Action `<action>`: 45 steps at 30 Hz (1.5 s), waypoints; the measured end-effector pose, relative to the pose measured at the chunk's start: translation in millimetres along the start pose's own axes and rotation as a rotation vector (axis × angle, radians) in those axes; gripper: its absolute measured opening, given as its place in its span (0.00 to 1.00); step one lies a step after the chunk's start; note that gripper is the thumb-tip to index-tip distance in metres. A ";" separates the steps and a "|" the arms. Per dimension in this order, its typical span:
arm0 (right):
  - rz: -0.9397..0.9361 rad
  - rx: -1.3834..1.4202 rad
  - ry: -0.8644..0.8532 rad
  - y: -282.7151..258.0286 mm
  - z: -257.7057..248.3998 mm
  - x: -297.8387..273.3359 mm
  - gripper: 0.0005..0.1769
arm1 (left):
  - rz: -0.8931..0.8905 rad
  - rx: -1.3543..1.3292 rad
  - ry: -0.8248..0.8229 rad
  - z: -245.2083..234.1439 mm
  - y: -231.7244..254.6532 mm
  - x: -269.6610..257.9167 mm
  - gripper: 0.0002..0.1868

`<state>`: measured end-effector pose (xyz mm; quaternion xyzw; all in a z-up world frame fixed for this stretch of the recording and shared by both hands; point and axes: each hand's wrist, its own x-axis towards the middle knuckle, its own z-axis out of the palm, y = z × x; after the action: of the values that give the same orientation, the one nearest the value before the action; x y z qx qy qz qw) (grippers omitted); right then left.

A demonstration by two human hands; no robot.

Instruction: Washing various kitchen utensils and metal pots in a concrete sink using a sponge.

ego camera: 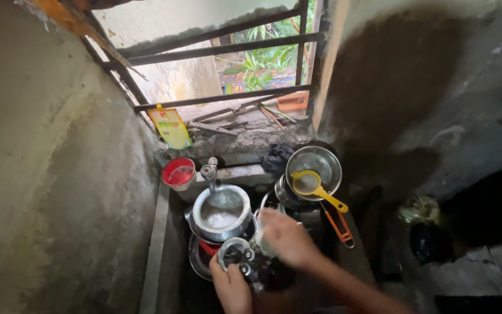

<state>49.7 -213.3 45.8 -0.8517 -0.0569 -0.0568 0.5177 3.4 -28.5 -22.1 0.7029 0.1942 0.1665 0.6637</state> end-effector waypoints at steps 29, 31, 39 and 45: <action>0.089 -0.056 0.079 -0.6 104.6 -57.9 0.28 | -0.325 0.138 0.450 -106.0 -182.2 54.7 0.21; -0.165 -0.329 0.057 -3.9 116.6 -70.1 0.28 | -0.333 0.257 0.442 -116.7 -215.6 65.5 0.20; 0.387 0.161 0.147 72.1 95.3 -58.1 0.27 | -0.219 0.678 0.298 -151.6 -292.2 73.1 0.18; -0.060 -0.214 0.109 -19.2 73.4 -36.6 0.26 | -0.364 -0.231 0.251 -108.9 -177.9 60.0 0.22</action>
<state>13.3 -140.7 23.4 -0.8956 -0.0479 -0.1242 0.4244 -7.3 103.4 -194.1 0.5495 0.3782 0.1514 0.7294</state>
